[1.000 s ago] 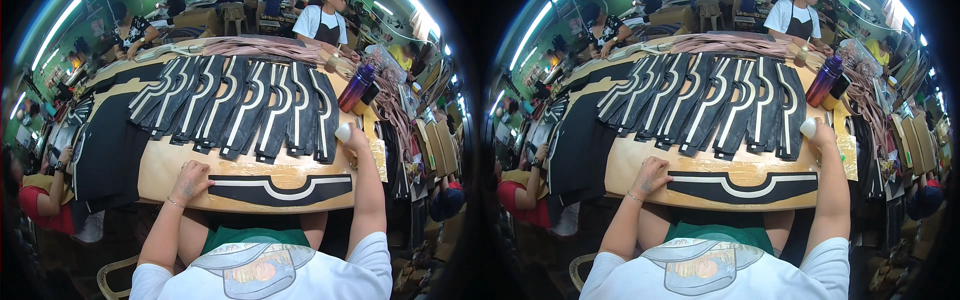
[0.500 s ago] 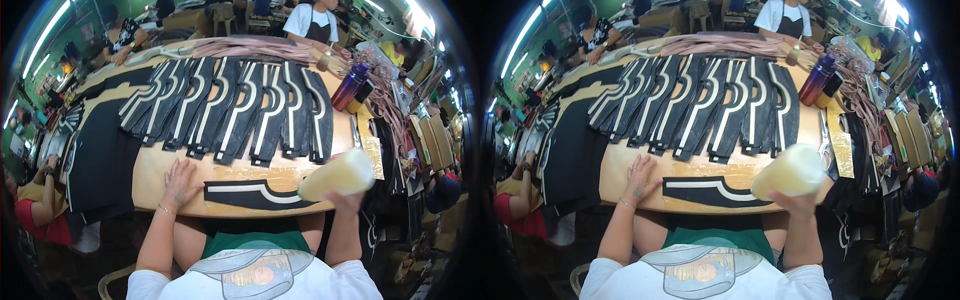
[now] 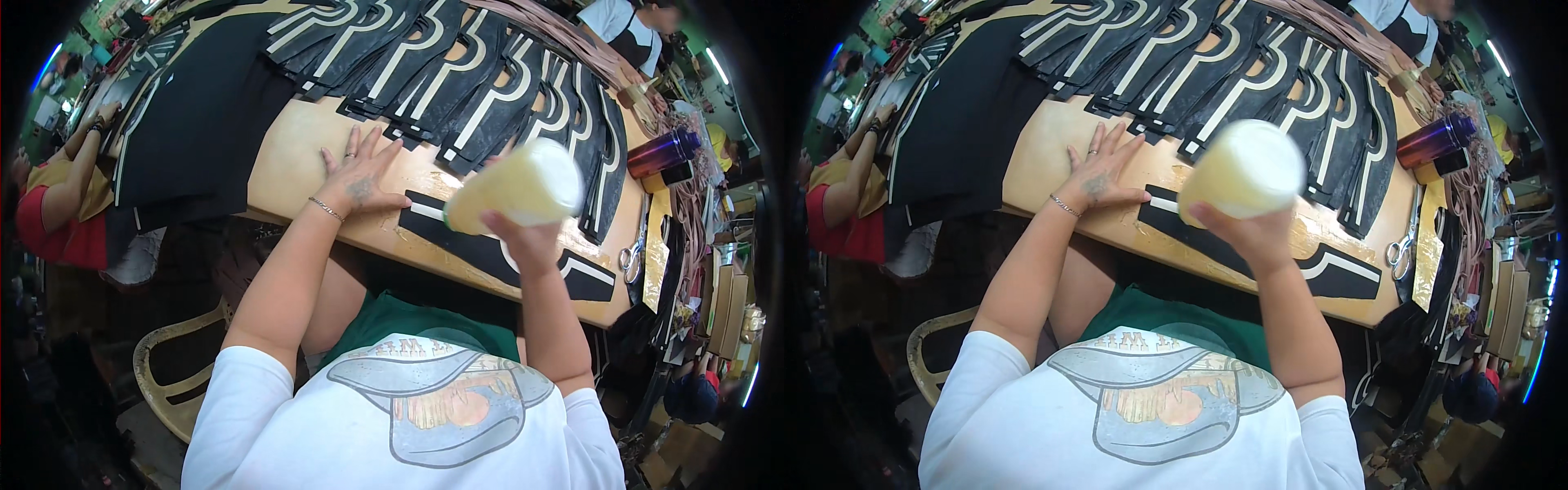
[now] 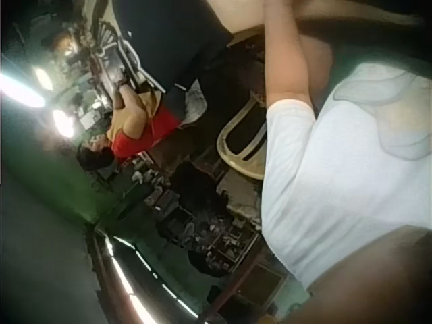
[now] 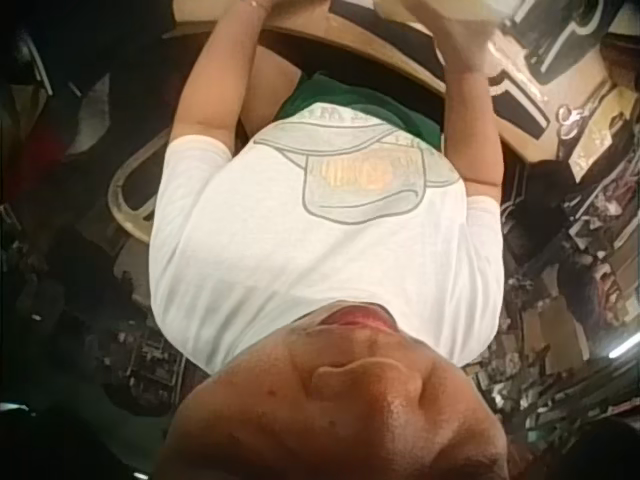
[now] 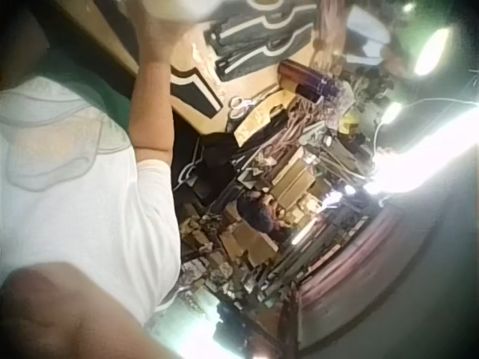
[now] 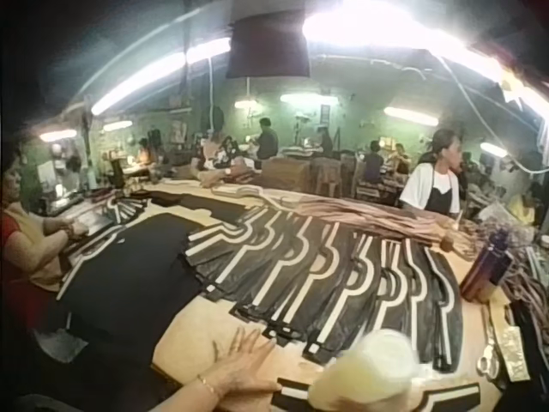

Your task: The person trims a black shoe part with a white stripe using scissors, then applies glue from a bottle to the edges of the part. They repeat the gluing process on multiple similar parts laid out on the table.

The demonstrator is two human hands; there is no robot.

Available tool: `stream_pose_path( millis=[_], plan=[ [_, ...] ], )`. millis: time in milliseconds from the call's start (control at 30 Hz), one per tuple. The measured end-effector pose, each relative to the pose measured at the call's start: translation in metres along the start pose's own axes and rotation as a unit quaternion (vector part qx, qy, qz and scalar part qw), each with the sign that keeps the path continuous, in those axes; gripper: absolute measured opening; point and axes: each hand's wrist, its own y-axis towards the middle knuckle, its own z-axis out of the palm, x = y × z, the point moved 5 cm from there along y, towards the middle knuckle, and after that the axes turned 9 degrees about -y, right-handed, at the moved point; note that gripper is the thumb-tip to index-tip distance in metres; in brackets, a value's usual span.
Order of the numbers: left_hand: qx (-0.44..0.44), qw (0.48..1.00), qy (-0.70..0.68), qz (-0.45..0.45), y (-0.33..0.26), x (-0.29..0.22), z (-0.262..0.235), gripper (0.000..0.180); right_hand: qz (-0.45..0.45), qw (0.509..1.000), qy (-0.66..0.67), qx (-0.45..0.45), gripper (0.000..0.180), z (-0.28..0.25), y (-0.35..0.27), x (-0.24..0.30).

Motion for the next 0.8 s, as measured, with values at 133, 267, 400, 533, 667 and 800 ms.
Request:
stream_pose_path(
  millis=[133, 267, 400, 533, 667, 800],
  plan=[
    [-0.019, 1.0, -0.005, 0.002, 0.001, 0.001, 0.004, 0.096, -0.014, 0.996, -0.093, 0.005, 0.084, 0.035, 0.01, -0.014],
    [-0.041, 0.999, -0.003, 0.017, -0.003, -0.002, 0.003, 0.095, 0.046, 0.994, -0.1, 0.026, 0.047, -0.014, -0.012, -0.025],
    [-0.064, 0.998, 0.0, 0.01, -0.005, 0.001, -0.001, 0.093, 0.017, 0.997, -0.063, -0.028, 0.051, -0.042, -0.03, -0.035],
    [-0.072, 0.997, -0.007, 0.04, -0.002, 0.001, 0.004, 0.092, -0.058, 0.981, -0.184, 0.012, 0.053, 0.018, -0.007, -0.023],
    [-0.076, 0.996, -0.004, 0.046, -0.001, 0.003, 0.006, 0.091, -0.025, 0.985, -0.165, 0.043, 0.054, 0.017, -0.005, -0.026],
    [-0.088, 0.996, -0.008, 0.034, -0.004, 0.004, 0.001, 0.091, 0.024, 0.999, -0.039, 0.01, 0.048, -0.035, -0.029, -0.029]
  ],
)
